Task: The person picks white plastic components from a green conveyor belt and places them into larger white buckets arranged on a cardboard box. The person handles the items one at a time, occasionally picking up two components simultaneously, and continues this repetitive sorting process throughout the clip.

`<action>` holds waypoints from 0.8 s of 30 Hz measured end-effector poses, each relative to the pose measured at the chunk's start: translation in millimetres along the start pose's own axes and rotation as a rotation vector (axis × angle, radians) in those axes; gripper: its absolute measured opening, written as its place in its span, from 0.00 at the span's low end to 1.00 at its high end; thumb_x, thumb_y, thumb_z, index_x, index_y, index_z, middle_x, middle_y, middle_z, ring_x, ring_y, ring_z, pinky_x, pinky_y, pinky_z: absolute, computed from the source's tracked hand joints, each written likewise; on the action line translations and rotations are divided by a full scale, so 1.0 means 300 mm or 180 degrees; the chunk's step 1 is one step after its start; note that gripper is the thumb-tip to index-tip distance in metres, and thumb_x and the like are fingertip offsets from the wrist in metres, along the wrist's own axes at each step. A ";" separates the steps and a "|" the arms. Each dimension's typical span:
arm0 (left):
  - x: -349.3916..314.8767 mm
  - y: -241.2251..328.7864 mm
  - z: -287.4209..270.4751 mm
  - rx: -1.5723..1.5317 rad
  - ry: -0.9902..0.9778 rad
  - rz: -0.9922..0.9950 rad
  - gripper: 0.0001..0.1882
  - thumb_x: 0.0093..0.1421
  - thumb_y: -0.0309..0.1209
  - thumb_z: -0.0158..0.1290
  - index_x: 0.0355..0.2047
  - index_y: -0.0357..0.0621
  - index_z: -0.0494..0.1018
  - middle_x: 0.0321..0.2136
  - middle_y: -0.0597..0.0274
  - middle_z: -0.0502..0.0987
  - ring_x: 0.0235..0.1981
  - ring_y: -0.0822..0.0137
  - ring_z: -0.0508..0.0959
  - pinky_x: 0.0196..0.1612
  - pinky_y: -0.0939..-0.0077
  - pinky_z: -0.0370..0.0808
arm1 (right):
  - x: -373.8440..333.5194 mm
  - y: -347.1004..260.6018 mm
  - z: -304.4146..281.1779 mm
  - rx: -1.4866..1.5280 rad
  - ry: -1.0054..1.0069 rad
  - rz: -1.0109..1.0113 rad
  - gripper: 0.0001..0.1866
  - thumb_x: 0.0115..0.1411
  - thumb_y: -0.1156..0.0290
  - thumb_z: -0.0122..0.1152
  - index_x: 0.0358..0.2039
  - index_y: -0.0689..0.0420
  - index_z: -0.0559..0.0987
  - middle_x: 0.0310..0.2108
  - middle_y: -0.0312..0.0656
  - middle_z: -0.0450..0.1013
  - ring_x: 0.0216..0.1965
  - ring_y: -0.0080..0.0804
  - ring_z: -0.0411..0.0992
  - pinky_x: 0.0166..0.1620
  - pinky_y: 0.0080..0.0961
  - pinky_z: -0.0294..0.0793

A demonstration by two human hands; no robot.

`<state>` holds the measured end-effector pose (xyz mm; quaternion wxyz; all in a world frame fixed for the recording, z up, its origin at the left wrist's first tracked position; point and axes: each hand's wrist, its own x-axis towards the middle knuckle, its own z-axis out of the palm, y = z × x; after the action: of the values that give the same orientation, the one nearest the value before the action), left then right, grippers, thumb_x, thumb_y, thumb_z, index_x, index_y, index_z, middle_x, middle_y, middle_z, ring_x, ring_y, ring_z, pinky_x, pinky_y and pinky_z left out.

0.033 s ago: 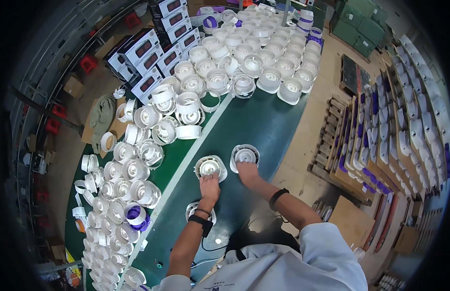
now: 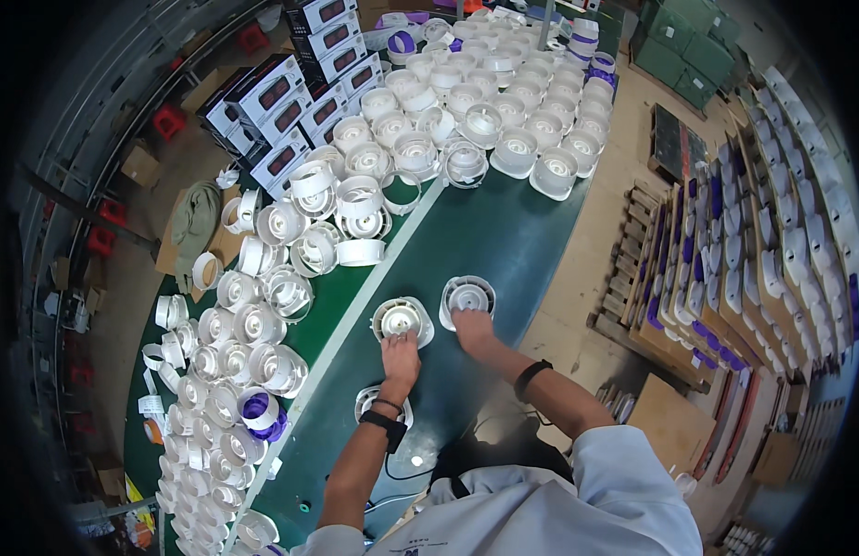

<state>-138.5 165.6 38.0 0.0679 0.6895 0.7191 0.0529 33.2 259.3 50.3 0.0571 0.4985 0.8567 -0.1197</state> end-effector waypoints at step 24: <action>-0.017 -0.024 -0.040 0.0319 -0.0200 0.0020 0.16 0.49 0.27 0.58 0.39 0.43 0.72 0.35 0.57 0.78 0.43 0.58 0.75 0.49 0.61 0.64 | -0.006 -0.052 0.024 0.0262 0.0095 0.0077 0.06 0.55 0.69 0.53 0.31 0.51 0.78 0.31 0.38 0.79 0.37 0.34 0.78 0.42 0.38 0.71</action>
<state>-147.5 160.5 48.9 0.0557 0.6957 0.7162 -0.0047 20.4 248.6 46.1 0.0251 0.5124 0.8457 -0.1467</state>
